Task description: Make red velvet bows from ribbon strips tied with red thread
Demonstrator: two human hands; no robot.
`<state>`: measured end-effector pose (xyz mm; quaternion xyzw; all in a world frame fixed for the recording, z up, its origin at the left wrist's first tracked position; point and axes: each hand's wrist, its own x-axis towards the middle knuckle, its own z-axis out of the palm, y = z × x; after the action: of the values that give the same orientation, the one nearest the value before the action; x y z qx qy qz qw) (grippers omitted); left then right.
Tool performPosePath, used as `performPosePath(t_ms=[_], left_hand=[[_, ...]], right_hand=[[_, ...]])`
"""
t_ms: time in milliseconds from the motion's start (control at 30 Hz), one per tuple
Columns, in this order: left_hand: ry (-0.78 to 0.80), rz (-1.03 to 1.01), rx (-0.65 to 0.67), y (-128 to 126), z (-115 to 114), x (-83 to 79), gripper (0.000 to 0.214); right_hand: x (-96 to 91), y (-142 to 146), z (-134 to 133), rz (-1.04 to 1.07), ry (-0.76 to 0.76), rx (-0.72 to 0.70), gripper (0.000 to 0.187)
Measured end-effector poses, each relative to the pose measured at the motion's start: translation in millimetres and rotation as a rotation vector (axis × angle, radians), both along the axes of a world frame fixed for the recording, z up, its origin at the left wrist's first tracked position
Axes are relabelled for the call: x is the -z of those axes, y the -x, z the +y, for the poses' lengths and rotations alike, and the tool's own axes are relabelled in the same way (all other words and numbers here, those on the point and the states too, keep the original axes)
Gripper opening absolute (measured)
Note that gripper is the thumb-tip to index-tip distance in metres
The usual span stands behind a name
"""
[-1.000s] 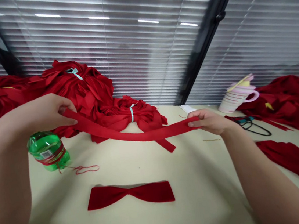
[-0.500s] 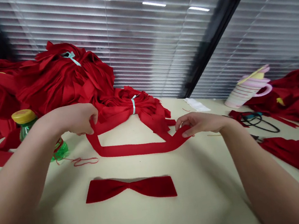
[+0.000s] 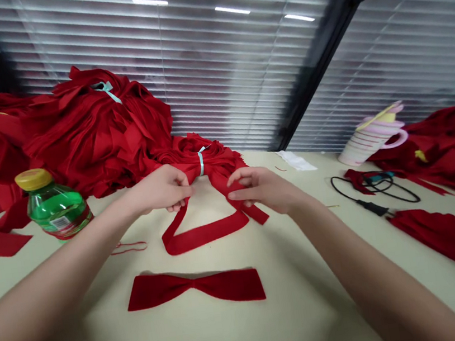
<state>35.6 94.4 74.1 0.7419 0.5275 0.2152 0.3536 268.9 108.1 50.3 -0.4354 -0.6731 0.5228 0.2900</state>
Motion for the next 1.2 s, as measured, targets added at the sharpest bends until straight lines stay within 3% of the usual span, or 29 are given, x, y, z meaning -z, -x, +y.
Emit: performPosePath(t_ms=[133, 333, 433, 567, 800, 1000, 1200], left_hand=[[-0.057, 0.017, -0.016, -6.1, -5.8, 0.9, 0.034], [0.122, -0.196, 0.125, -15.0, -18.4, -7.5, 0.023], [0.065, -0.194, 0.211, -16.2, -23.9, -9.0, 0.019], [-0.036, -0.169, 0.239, -16.5, -28.8, -9.3, 0.018], [-0.158, -0.279, 0.078, -16.9, -31.5, -11.3, 0.011], [0.004, -0.566, 0.019, -21.9, -31.7, -9.1, 0.006], [0.135, -0.589, -0.010, -24.8, -31.9, -9.5, 0.006]], right_hand=[[7.6, 29.2, -16.1, 0.147, 0.048, -0.017, 0.022], [5.7, 44.2, -31.9, 0.212, 0.004, 0.048, 0.033], [1.8, 42.3, -35.3, 0.184, -0.024, 0.138, 0.044], [-0.7, 40.1, -39.0, 0.154, -0.116, 0.122, 0.049], [-13.4, 40.3, -43.6, 0.386, -0.184, 0.060, 0.020], [-10.9, 43.1, -46.1, 0.322, -0.511, 0.251, 0.008], [-8.5, 46.8, -53.2, 0.081, -0.988, 0.376, 0.009]])
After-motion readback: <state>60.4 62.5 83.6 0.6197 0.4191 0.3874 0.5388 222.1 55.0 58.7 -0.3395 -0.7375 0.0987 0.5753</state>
